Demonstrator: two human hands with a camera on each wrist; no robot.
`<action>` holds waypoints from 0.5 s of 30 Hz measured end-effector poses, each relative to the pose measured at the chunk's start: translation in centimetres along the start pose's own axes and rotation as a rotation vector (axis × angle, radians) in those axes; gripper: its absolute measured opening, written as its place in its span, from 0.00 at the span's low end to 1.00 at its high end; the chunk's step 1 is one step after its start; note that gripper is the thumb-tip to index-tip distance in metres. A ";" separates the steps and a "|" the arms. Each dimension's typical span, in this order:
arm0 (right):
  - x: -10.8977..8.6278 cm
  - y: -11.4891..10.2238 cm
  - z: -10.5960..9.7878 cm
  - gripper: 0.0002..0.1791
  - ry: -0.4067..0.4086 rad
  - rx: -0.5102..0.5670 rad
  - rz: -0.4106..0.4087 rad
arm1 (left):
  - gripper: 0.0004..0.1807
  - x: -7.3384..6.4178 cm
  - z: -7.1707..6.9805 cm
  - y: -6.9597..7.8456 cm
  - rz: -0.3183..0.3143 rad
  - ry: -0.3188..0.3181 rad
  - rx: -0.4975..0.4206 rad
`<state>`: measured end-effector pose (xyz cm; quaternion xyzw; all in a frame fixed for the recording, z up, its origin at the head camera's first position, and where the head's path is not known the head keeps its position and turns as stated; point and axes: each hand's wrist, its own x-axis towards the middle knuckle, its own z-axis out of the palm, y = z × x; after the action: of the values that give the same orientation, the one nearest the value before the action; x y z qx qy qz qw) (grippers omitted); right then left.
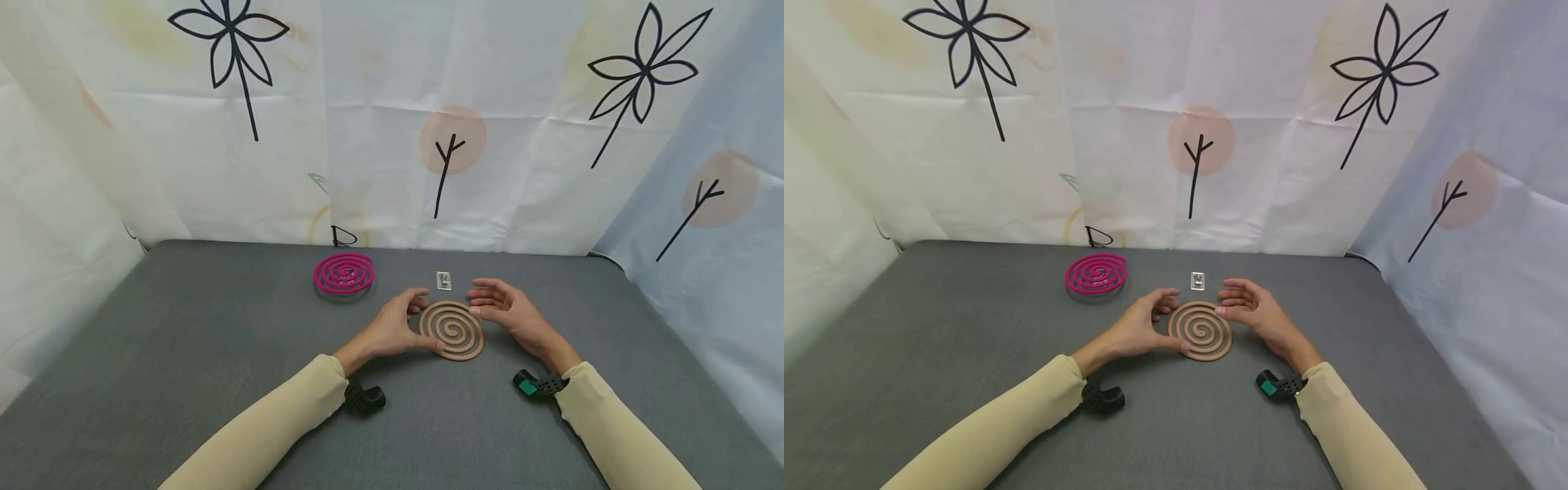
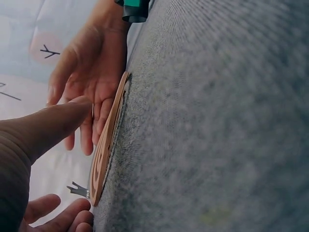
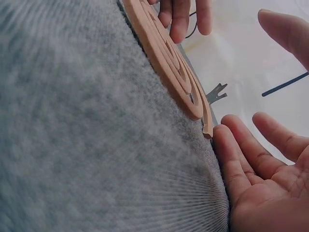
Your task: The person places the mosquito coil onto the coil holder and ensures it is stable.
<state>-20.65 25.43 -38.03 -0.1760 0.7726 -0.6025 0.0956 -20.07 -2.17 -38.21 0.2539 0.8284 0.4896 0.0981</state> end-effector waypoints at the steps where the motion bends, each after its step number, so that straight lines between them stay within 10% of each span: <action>1: 0.0 0.0 0.0 0.36 -0.003 -0.002 -0.002 | 0.51 0.0 0.0 -0.1 0.005 0.001 0.002; 15: 0.1 0.5 0.1 0.34 0.007 0.007 -0.039 | 0.56 -0.1 0.3 -0.9 0.092 0.034 0.101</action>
<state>-20.75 25.45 -38.56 -0.1889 0.7673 -0.6074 0.0817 -20.20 -2.34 -39.12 0.2879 0.8410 0.4554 0.0485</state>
